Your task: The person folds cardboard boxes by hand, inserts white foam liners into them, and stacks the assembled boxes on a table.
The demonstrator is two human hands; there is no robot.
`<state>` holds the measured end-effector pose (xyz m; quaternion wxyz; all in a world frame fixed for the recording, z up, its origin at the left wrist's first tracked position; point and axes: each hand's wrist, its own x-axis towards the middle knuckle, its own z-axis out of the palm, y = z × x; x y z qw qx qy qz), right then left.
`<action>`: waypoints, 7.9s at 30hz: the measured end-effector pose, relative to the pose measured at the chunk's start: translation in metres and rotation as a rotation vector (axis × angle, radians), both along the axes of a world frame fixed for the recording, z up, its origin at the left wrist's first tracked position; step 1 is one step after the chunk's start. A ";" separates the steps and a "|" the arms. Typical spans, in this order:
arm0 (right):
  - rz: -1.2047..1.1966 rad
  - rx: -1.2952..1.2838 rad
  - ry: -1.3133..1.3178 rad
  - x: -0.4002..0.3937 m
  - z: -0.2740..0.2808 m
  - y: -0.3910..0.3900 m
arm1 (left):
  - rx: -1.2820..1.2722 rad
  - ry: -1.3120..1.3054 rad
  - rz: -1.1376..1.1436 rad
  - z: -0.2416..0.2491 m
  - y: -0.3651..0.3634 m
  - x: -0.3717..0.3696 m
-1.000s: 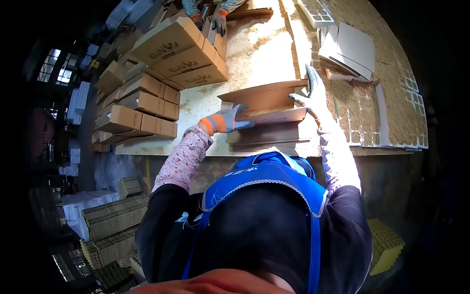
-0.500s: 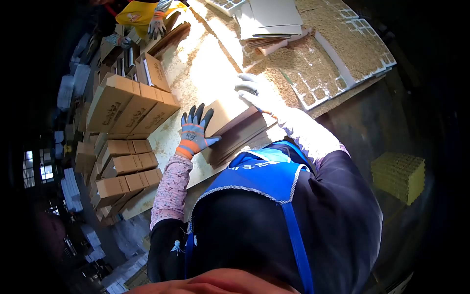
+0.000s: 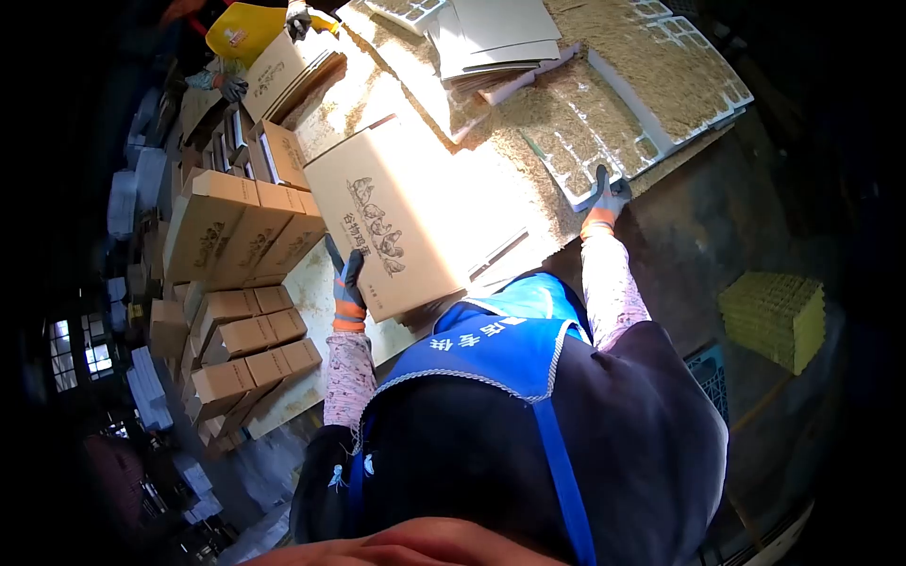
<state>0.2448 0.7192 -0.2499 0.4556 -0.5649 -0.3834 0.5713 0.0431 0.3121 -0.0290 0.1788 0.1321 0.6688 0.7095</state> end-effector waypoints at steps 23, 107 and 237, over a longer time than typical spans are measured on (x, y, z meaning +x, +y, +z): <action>0.644 -0.077 0.185 0.007 0.141 -0.147 | 0.429 -0.805 -0.005 -0.113 -0.014 0.035; 1.265 0.360 -0.344 -0.018 0.085 -0.159 | -0.345 -0.107 0.390 -0.141 0.006 0.056; 1.591 0.802 -0.663 -0.152 0.128 -0.103 | -1.380 0.336 -0.610 0.003 0.020 -0.010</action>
